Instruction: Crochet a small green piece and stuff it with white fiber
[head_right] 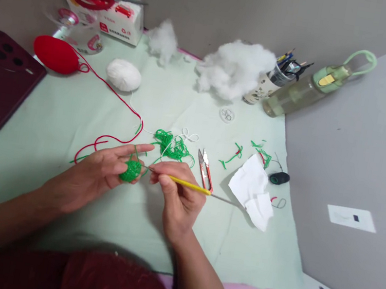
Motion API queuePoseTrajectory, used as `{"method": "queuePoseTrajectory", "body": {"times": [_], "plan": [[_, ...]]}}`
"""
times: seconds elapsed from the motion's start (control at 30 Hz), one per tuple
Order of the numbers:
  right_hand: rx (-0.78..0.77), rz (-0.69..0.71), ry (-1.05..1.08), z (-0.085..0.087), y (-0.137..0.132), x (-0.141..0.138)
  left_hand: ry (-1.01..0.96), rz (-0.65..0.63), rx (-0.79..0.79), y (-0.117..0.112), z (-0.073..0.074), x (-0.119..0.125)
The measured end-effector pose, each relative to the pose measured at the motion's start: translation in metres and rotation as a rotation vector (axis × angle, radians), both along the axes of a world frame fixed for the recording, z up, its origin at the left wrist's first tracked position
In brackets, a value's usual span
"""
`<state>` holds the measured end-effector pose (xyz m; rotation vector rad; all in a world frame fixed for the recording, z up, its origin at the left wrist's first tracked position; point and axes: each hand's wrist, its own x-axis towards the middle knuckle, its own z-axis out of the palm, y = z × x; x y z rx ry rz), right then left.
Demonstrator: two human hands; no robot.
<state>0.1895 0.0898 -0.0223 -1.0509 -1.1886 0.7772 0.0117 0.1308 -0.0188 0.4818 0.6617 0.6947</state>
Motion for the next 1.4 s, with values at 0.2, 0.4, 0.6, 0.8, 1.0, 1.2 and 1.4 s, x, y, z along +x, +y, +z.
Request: {"method": "queuePoseTrajectory", "body": {"times": [0.2,0.4,0.6,0.8,1.0,1.2,1.4], "plan": [[-0.151,0.053,0.204,0.002,0.003,0.005,0.001,-0.032,0.038,0.004,-0.003,-0.003],[-0.259,0.070,0.313,0.005,0.008,0.008,-0.012,-0.060,0.067,0.007,-0.006,-0.005],[-0.165,0.106,0.141,0.002,0.006,0.002,-0.035,-0.115,0.080,0.005,-0.011,0.001],[-0.305,0.123,0.058,0.003,0.006,0.004,0.009,-0.105,0.050,0.003,-0.012,0.003],[-0.332,0.111,0.170,-0.001,0.010,0.007,-0.005,-0.132,0.046,0.001,-0.006,0.004],[-0.338,0.185,0.200,-0.003,0.011,0.004,0.003,-0.098,0.069,0.001,-0.005,0.003],[-0.271,0.173,0.119,-0.003,0.007,0.002,0.101,-0.043,0.128,0.001,-0.002,0.002]]}}
